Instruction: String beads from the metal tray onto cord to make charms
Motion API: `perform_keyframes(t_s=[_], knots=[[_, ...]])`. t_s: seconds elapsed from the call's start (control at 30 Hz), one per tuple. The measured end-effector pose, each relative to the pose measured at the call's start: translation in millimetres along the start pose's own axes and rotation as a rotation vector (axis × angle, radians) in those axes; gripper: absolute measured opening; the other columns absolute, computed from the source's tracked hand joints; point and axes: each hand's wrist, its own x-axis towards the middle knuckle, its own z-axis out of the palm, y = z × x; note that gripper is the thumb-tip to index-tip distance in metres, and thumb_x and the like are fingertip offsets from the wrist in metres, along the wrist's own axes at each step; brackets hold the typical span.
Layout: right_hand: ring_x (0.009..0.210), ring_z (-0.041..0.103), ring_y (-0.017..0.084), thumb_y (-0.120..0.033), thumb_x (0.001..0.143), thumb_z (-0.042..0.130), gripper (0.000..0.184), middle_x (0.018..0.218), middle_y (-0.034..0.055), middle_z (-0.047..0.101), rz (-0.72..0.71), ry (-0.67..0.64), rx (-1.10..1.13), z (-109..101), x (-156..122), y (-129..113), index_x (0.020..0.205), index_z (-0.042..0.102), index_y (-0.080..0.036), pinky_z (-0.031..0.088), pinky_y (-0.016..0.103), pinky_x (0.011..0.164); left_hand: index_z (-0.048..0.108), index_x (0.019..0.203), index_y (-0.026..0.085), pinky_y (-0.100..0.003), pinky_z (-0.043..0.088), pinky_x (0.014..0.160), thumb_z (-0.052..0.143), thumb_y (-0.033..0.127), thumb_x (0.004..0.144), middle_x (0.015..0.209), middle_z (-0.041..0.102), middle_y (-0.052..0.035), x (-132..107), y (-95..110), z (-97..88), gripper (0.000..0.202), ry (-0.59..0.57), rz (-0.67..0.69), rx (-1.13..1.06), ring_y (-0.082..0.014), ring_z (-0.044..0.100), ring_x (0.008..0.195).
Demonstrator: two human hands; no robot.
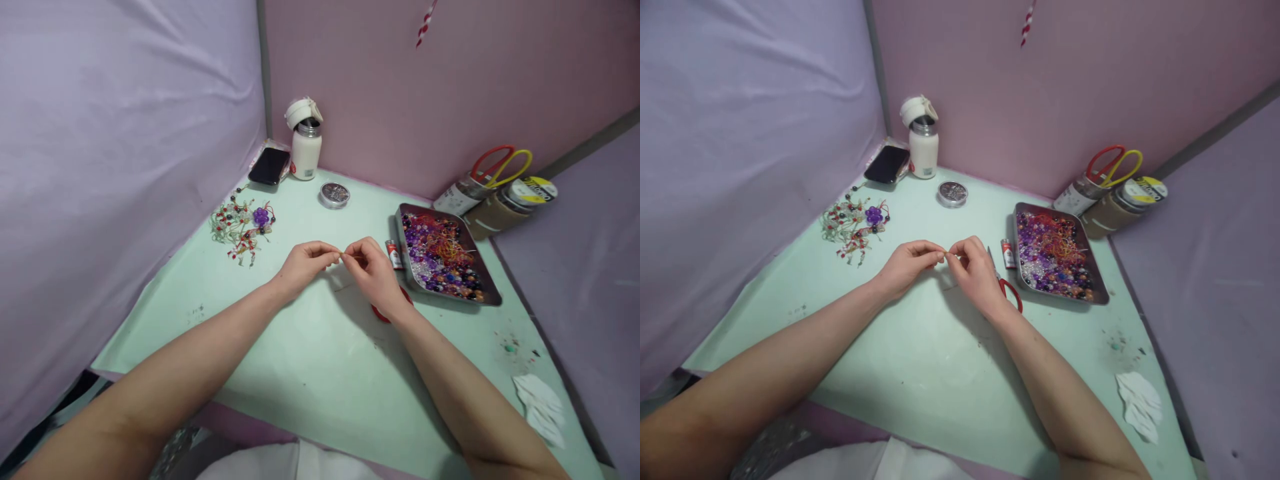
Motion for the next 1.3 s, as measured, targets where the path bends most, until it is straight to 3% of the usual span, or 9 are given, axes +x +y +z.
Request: perform_keyframes(t_s=[0.13, 0.27, 0.5, 0.73, 0.87, 1.1, 1.3], knots=[[0.069, 0.048, 0.014, -0.027, 0.088, 0.051, 0.01, 0.085, 0.0019, 0.051, -0.017, 0.01, -0.032, -0.1, -0.9, -1.6, 0.081, 0.055, -0.021, 0.04, 0.03, 0.066, 0.073, 0.076, 0.018, -0.028, 0.042, 0.077, 0.068, 0.027, 0.07, 0.08, 0.07, -0.0042, -0.1, 1.0, -0.3, 0.012, 0.076, 0.077, 0.087, -0.0148, 0.059, 0.077], [0.066, 0.045, 0.013, -0.023, 0.087, 0.05, 0.008, 0.087, 0.0016, 0.049, 0.005, 0.074, -0.057, 0.9, -0.7, -1.8, 0.079, 0.05, -0.021, 0.038, 0.029, 0.063, 0.074, 0.076, 0.018, -0.029, 0.042, 0.079, 0.07, 0.027, 0.069, 0.084, 0.072, -0.0056, 0.1, 1.7, -0.4, 0.013, 0.079, 0.057, 0.074, -0.0158, 0.06, 0.08], [0.072, 0.044, 0.016, -0.02, 0.086, 0.044, 0.011, 0.078, 0.0006, 0.045, 0.04, 0.244, -0.084, 0.1, 1.4, -1.5, 0.076, 0.042, -0.023, 0.037, 0.031, 0.067, 0.074, 0.076, 0.016, -0.025, 0.037, 0.061, 0.077, 0.035, 0.062, 0.073, 0.065, -0.0036, 2.7, -2.0, -3.0, 0.024, 0.094, -0.084, -0.12, -0.0098, 0.048, 0.063], [0.066, 0.042, 0.015, -0.023, 0.086, 0.044, 0.008, 0.072, -0.0007, 0.044, 0.088, 0.252, -0.062, 0.9, 0.3, -2.4, 0.078, 0.042, -0.023, 0.035, 0.031, 0.063, 0.073, 0.075, 0.014, -0.023, 0.036, 0.059, 0.08, 0.031, 0.06, 0.07, 0.061, -0.0022, 5.4, -4.3, -6.7, 0.023, 0.019, -0.129, -0.272, -0.0067, 0.045, 0.059], [0.059, 0.04, 0.014, -0.03, 0.086, 0.045, 0.01, 0.065, -0.0032, 0.042, 0.186, 0.213, 0.077, 1.8, 1.1, 3.1, 0.078, 0.042, -0.023, 0.033, 0.027, 0.054, 0.072, 0.074, 0.011, -0.021, 0.036, 0.056, 0.081, 0.027, 0.06, 0.07, 0.06, -0.0029, 6.5, -4.1, -8.6, 0.023, -0.045, -0.228, -0.338, -0.0054, 0.046, 0.058], [0.047, 0.031, 0.01, -0.035, 0.084, 0.049, 0.013, 0.057, -0.0069, 0.035, 0.322, 0.098, 0.274, 1.9, 2.3, 12.6, 0.08, 0.043, -0.024, 0.024, 0.023, 0.043, 0.072, 0.079, 0.009, -0.018, 0.04, 0.056, 0.071, 0.017, 0.074, 0.074, 0.06, -0.0049, 5.1, 3.1, -6.9, 0.01, -0.071, -0.354, -0.386, -0.0039, 0.048, 0.06], [0.048, 0.032, 0.01, -0.036, 0.084, 0.049, 0.014, 0.058, -0.0068, 0.035, 0.346, 0.099, 0.265, 2.1, 3.3, 13.8, 0.079, 0.043, -0.024, 0.026, 0.023, 0.044, 0.072, 0.078, 0.008, -0.019, 0.04, 0.057, 0.07, 0.032, 0.077, 0.075, 0.06, -0.0061, 4.6, 2.1, -5.8, 0.024, -0.082, -0.332, -0.375, -0.0053, 0.049, 0.062]])
